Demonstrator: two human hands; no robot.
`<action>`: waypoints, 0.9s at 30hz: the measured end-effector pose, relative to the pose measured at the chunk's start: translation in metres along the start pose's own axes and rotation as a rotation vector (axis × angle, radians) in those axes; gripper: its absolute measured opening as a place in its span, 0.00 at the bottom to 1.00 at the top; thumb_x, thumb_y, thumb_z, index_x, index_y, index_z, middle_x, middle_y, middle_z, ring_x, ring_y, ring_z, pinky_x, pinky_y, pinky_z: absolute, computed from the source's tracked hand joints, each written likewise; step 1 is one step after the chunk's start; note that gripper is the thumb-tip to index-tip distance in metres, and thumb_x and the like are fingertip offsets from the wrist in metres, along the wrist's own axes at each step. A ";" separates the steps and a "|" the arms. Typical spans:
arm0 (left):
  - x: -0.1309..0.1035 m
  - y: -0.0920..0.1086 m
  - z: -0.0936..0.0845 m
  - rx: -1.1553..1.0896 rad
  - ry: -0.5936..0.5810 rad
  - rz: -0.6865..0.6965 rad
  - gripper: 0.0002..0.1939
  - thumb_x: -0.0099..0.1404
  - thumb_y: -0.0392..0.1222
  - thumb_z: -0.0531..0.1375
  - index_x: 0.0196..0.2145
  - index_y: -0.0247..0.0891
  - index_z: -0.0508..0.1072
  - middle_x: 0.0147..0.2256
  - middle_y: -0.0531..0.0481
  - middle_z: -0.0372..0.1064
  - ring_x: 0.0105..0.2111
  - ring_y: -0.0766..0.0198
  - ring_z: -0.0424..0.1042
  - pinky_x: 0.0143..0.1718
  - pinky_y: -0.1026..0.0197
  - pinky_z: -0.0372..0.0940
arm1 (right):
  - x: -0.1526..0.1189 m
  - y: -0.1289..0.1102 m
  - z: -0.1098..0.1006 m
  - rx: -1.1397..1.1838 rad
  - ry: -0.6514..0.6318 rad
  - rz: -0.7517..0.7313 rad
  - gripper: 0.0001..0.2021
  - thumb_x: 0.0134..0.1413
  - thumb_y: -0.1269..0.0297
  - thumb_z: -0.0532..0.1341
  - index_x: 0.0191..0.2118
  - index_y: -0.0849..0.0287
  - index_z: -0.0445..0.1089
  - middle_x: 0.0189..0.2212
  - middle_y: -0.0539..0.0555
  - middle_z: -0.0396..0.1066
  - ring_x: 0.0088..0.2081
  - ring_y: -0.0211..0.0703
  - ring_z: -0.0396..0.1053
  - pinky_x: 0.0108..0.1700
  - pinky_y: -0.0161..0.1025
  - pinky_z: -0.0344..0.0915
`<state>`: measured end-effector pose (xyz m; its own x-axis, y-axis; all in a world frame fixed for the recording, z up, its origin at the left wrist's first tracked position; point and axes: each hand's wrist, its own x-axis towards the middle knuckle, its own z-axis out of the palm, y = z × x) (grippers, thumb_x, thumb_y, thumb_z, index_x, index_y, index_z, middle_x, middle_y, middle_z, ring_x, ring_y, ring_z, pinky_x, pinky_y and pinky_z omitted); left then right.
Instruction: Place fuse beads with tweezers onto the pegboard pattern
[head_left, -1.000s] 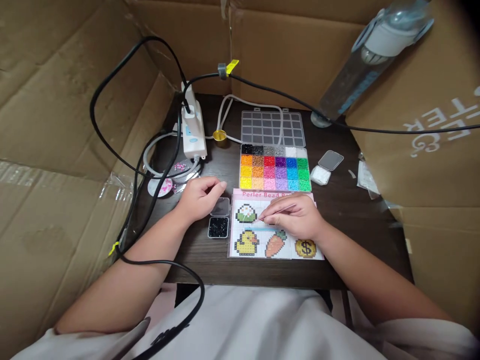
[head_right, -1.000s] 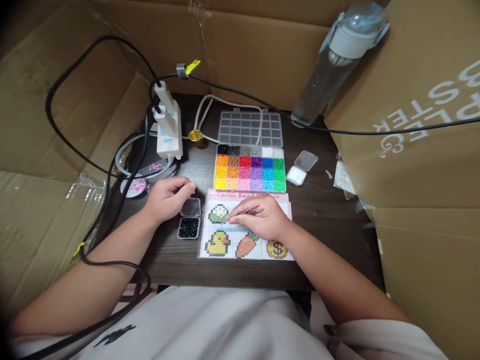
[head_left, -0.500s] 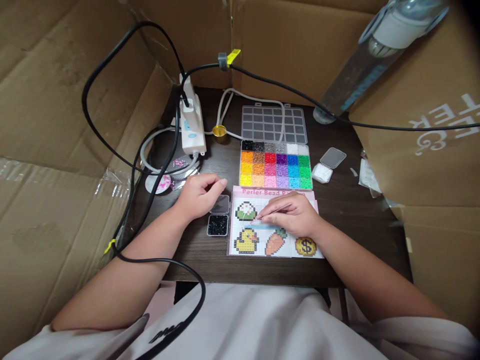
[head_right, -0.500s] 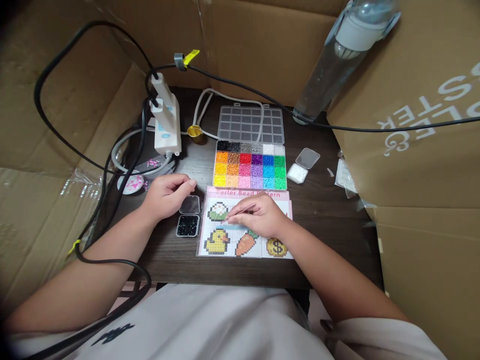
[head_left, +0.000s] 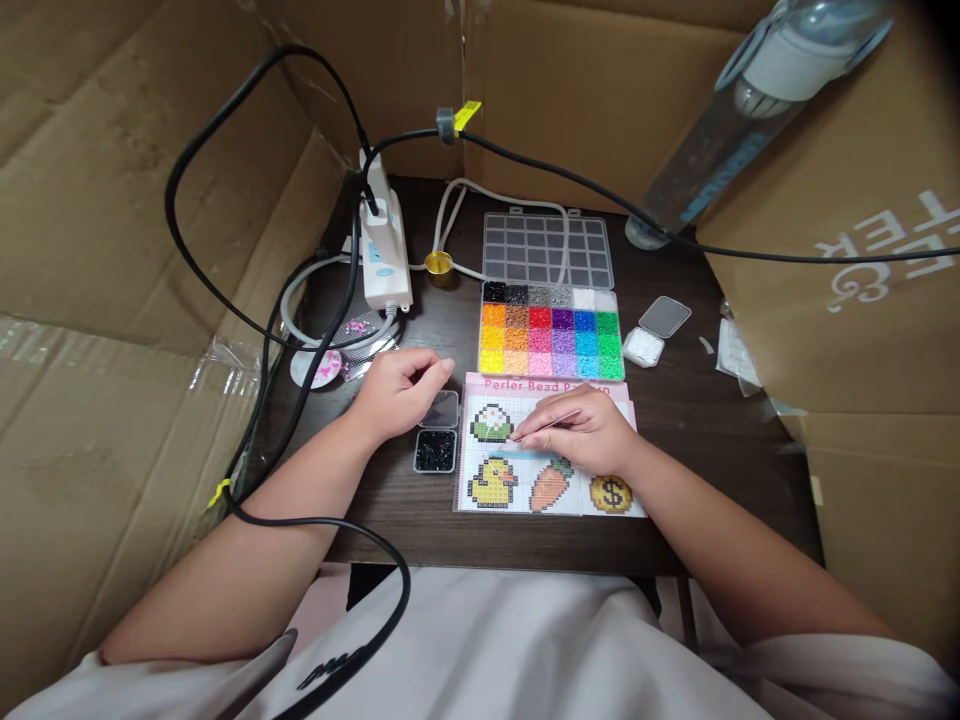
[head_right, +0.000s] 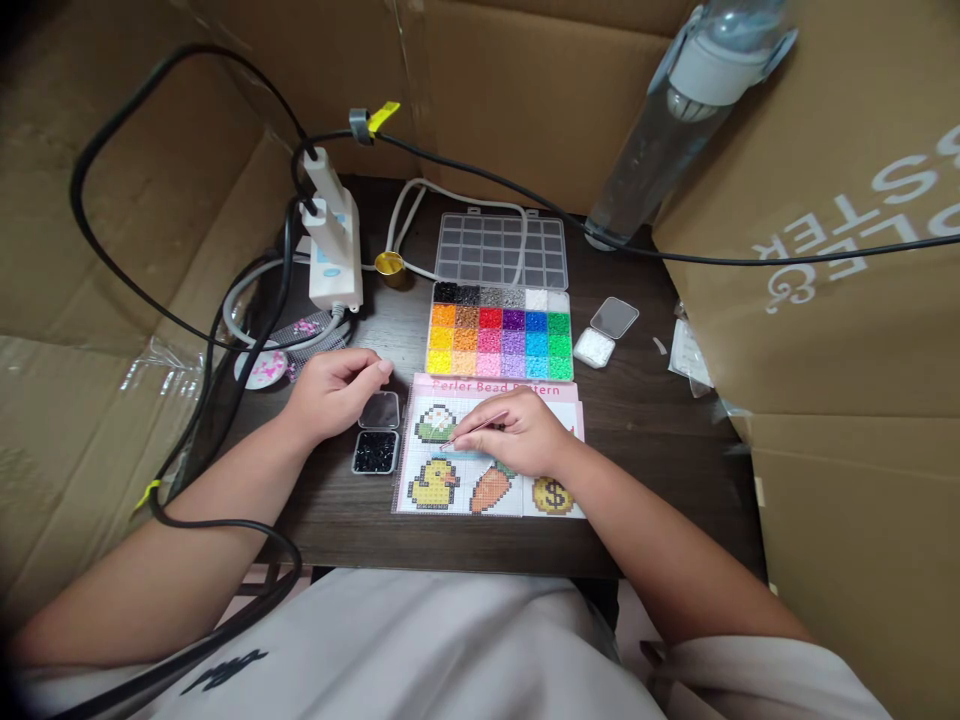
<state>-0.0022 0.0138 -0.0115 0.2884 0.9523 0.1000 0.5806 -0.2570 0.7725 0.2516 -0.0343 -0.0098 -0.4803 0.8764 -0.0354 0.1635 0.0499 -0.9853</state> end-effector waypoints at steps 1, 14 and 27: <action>0.000 0.000 0.000 0.002 0.000 0.002 0.19 0.64 0.47 0.55 0.19 0.36 0.69 0.18 0.52 0.66 0.20 0.68 0.63 0.23 0.64 0.55 | 0.000 0.000 0.000 -0.002 -0.002 0.001 0.04 0.50 0.65 0.70 0.31 0.58 0.81 0.30 0.55 0.81 0.32 0.43 0.78 0.35 0.38 0.76; 0.001 0.002 -0.004 0.024 -0.007 -0.021 0.19 0.63 0.49 0.54 0.19 0.36 0.68 0.18 0.53 0.64 0.21 0.68 0.62 0.24 0.63 0.56 | -0.004 -0.004 -0.016 0.057 0.219 -0.069 0.03 0.46 0.67 0.72 0.31 0.56 0.82 0.28 0.54 0.81 0.29 0.43 0.78 0.30 0.36 0.75; 0.003 -0.003 -0.008 0.048 -0.025 -0.045 0.20 0.64 0.52 0.54 0.20 0.38 0.69 0.18 0.53 0.64 0.21 0.66 0.62 0.25 0.63 0.57 | -0.020 0.028 -0.085 -0.061 0.699 0.001 0.03 0.47 0.65 0.69 0.30 0.57 0.81 0.26 0.54 0.80 0.22 0.37 0.70 0.25 0.36 0.69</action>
<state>-0.0087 0.0185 -0.0085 0.2798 0.9588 0.0494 0.6291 -0.2219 0.7449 0.3389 -0.0101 -0.0227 0.1835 0.9780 0.0992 0.2211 0.0572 -0.9736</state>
